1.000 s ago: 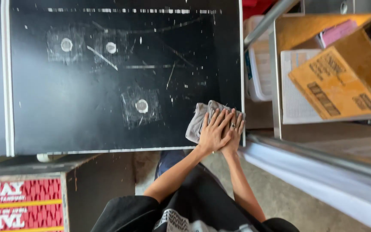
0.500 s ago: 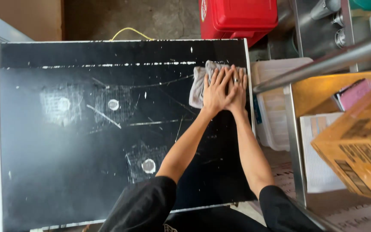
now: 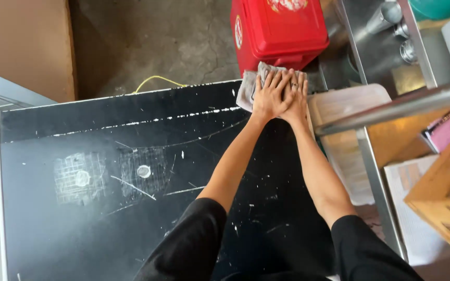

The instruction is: Wipe down a bar counter and then individually clean small glasses from a crate using a cloth.

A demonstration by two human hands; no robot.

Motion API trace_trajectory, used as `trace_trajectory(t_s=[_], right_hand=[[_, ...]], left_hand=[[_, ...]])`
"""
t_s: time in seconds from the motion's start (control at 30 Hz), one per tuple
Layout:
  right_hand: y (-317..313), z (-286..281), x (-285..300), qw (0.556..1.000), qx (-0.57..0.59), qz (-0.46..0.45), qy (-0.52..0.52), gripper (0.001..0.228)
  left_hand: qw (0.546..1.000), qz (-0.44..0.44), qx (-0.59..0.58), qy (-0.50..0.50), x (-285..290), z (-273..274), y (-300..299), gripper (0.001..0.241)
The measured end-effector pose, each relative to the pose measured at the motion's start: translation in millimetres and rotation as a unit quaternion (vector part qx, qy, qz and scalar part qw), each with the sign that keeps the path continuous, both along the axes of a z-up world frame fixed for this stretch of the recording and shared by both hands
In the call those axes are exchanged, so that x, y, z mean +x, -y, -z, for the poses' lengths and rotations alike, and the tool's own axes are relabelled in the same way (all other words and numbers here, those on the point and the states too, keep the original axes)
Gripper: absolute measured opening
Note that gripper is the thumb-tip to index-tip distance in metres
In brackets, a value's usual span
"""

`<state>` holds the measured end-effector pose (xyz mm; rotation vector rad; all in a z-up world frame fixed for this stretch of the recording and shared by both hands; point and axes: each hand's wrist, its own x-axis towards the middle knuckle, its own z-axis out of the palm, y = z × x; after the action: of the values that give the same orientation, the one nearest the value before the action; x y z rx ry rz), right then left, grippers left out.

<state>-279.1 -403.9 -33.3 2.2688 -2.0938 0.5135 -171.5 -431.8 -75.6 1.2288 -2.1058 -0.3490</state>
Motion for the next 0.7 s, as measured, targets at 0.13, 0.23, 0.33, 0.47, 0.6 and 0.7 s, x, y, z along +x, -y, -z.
trace_trajectory(t_s=[0.13, 0.23, 0.33, 0.47, 0.6, 0.7], right_hand=[[-81, 31, 0, 1.000, -0.021, -0.003, -0.017, 0.083], [-168, 18, 11, 0.999, -0.021, -0.039, -0.004, 0.082], [-256, -3, 21, 0.999, 0.003, -0.042, 0.027, 0.081], [-357, -8, 23, 1.000, 0.025, -0.002, 0.019, 0.077], [-428, -2, 16, 0.999, 0.051, 0.014, 0.012, 0.074], [-473, -4, 13, 0.998, 0.056, -0.009, 0.021, 0.074]], left_hand=[[1.000, 0.009, -0.001, -0.012, 14, -23, -89, 0.070], [0.999, -0.016, 0.001, -0.029, 25, -42, -183, 0.068], [0.998, -0.033, 0.022, -0.044, 31, -60, -272, 0.065], [0.998, -0.003, 0.045, -0.033, 30, -67, -368, 0.066], [0.997, 0.000, 0.075, -0.036, 26, -69, -438, 0.066], [0.995, -0.007, 0.092, -0.027, 26, -70, -484, 0.067]])
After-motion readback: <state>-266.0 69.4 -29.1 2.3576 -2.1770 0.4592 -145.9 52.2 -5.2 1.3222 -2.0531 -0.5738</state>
